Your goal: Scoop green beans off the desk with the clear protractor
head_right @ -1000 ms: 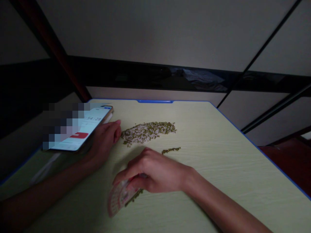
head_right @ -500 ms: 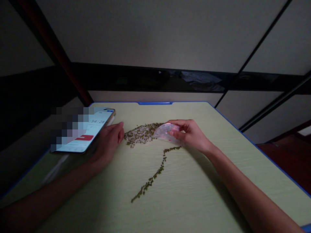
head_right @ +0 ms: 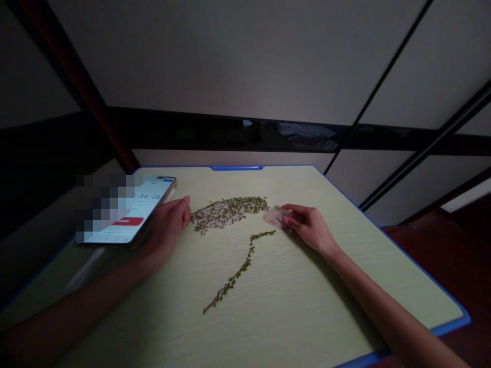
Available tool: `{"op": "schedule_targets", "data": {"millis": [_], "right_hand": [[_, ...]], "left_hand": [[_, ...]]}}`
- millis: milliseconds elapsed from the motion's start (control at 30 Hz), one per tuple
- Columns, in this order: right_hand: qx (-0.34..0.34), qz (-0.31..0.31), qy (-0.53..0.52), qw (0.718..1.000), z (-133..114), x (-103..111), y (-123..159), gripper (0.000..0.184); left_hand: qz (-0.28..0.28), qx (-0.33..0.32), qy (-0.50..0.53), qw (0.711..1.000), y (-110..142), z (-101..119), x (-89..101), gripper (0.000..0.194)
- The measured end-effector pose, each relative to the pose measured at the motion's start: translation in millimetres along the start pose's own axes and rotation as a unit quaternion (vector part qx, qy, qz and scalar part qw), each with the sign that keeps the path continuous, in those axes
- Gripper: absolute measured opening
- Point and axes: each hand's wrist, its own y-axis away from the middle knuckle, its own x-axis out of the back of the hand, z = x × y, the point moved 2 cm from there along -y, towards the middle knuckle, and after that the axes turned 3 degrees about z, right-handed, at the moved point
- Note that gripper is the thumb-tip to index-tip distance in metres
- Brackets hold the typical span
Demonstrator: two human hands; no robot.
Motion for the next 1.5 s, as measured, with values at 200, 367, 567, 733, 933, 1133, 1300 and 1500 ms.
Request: {"op": "schedule_targets", "data": {"millis": [200, 367, 567, 733, 933, 1133, 1300, 1500], "right_hand": [[0.022, 0.033, 0.022, 0.999, -6, -4, 2, 0.049], [0.015, 0.04, 0.025, 0.999, -12, -8, 6, 0.048], [0.012, 0.008, 0.007, 1.0, -16, -18, 10, 0.046], [0.011, -0.009, -0.017, 1.0, -22, -25, 13, 0.043], [0.017, -0.031, -0.025, 0.999, -31, -34, 19, 0.045], [0.015, -0.063, -0.044, 0.997, -34, -43, 28, 0.042], [0.019, -0.074, -0.06, 0.995, -41, -47, 35, 0.038], [0.025, -0.099, -0.066, 0.993, -47, -54, 40, 0.039]], "left_hand": [[0.002, 0.008, 0.01, 1.0, -2, -3, -0.4, 0.036], [-0.001, 0.002, 0.004, 1.0, -2, -2, 0.3, 0.036], [0.006, -0.004, -0.003, 1.0, -2, -2, -0.4, 0.036], [0.003, -0.002, 0.006, 1.0, -2, -3, -0.8, 0.035], [0.002, 0.007, 0.009, 1.0, -4, -5, -0.7, 0.034], [0.003, 0.003, 0.007, 1.0, -3, -3, -0.8, 0.034], [0.004, 0.005, -0.002, 1.0, -1, -2, -0.5, 0.034], [0.005, 0.001, -0.005, 1.0, -2, -2, 0.1, 0.036]]}}
